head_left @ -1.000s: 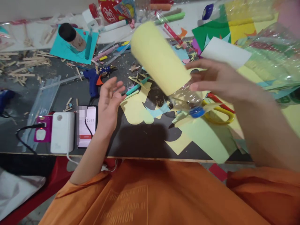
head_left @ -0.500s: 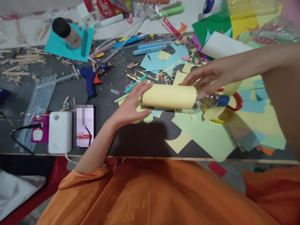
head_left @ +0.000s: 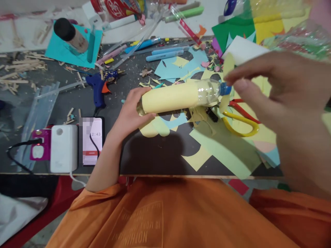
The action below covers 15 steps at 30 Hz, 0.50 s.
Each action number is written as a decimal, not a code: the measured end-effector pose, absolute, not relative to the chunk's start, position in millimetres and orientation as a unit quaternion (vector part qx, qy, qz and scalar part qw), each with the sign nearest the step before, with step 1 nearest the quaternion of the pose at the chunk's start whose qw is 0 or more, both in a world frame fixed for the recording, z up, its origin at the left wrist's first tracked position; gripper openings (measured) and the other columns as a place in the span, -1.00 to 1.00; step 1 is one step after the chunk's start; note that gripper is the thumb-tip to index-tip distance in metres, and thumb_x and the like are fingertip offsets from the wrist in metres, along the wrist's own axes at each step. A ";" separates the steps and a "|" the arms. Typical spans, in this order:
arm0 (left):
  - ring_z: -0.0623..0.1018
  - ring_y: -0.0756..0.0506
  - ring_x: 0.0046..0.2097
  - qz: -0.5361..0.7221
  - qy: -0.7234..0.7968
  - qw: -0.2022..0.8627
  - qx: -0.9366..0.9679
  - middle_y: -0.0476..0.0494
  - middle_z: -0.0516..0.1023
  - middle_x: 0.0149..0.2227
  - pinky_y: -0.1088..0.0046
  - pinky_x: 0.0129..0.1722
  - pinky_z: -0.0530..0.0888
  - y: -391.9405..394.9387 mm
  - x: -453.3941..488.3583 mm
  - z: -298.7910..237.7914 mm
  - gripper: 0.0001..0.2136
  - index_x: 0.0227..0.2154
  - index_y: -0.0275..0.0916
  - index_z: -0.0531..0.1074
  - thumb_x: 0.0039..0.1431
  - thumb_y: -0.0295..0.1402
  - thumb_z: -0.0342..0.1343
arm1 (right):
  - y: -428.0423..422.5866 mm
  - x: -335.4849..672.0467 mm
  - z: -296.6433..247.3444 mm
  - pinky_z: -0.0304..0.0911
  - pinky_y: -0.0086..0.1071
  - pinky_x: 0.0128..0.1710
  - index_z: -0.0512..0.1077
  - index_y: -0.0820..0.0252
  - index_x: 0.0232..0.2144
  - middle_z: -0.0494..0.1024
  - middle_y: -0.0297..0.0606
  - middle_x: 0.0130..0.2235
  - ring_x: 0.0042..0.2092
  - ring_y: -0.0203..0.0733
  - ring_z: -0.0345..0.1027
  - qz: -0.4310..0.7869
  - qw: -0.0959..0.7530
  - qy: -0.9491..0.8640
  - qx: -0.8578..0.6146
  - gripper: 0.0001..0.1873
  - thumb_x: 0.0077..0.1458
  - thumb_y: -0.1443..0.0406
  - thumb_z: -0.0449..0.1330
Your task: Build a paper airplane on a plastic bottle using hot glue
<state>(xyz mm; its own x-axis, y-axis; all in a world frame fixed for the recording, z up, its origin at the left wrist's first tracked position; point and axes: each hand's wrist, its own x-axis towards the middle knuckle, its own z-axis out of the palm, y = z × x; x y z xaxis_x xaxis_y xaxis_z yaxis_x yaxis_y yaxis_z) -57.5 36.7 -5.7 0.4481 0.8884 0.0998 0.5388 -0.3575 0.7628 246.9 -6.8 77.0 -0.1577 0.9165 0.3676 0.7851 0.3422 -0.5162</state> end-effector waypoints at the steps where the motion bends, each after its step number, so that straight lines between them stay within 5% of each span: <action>1: 0.35 -0.28 0.21 0.262 0.463 0.340 0.776 -0.17 0.34 0.16 0.14 0.20 0.37 36.9 -58.2 -5.0 -0.38 0.10 -0.01 0.31 -0.05 -0.11 0.32 | -16.2 248.0 70.5 0.41 0.00 -0.10 0.51 -0.07 -0.27 0.61 -0.27 -0.25 -0.12 -0.02 0.52 0.094 0.328 -0.738 -0.583 -0.75 0.25 0.07 0.07; 5: 0.38 -0.27 0.18 0.265 0.481 0.362 0.753 -0.17 0.34 0.16 0.21 0.10 0.47 36.7 -59.9 -2.6 -0.38 0.10 -0.04 0.33 -0.07 -0.12 0.33 | -32.0 256.7 35.3 0.41 -0.05 -0.26 0.48 0.05 -0.20 0.54 -0.14 -0.29 -0.26 -0.01 0.50 0.061 0.489 -0.626 -0.605 -0.77 0.20 0.11 0.12; 9: 0.38 -0.27 0.18 0.257 0.489 0.374 0.745 -0.18 0.33 0.16 0.21 0.09 0.49 37.5 -61.7 0.9 -0.37 0.09 -0.07 0.35 -0.09 -0.11 0.34 | -30.9 265.2 9.3 0.40 -0.05 -0.18 0.41 0.04 -0.15 0.54 -0.07 -0.14 -0.12 0.03 0.50 0.113 0.487 -0.587 -0.637 -0.73 0.16 0.07 0.15; 15: 0.39 -0.26 0.18 0.227 0.460 0.387 0.766 -0.17 0.37 0.15 0.21 0.10 0.47 38.0 -59.6 11.6 -0.40 0.09 -0.08 0.35 -0.06 -0.14 0.32 | -32.1 273.6 0.3 0.26 0.05 0.11 0.20 -0.08 0.18 0.36 -0.02 0.21 0.21 0.04 0.31 0.206 0.441 -0.623 -0.612 -0.49 0.23 0.00 0.06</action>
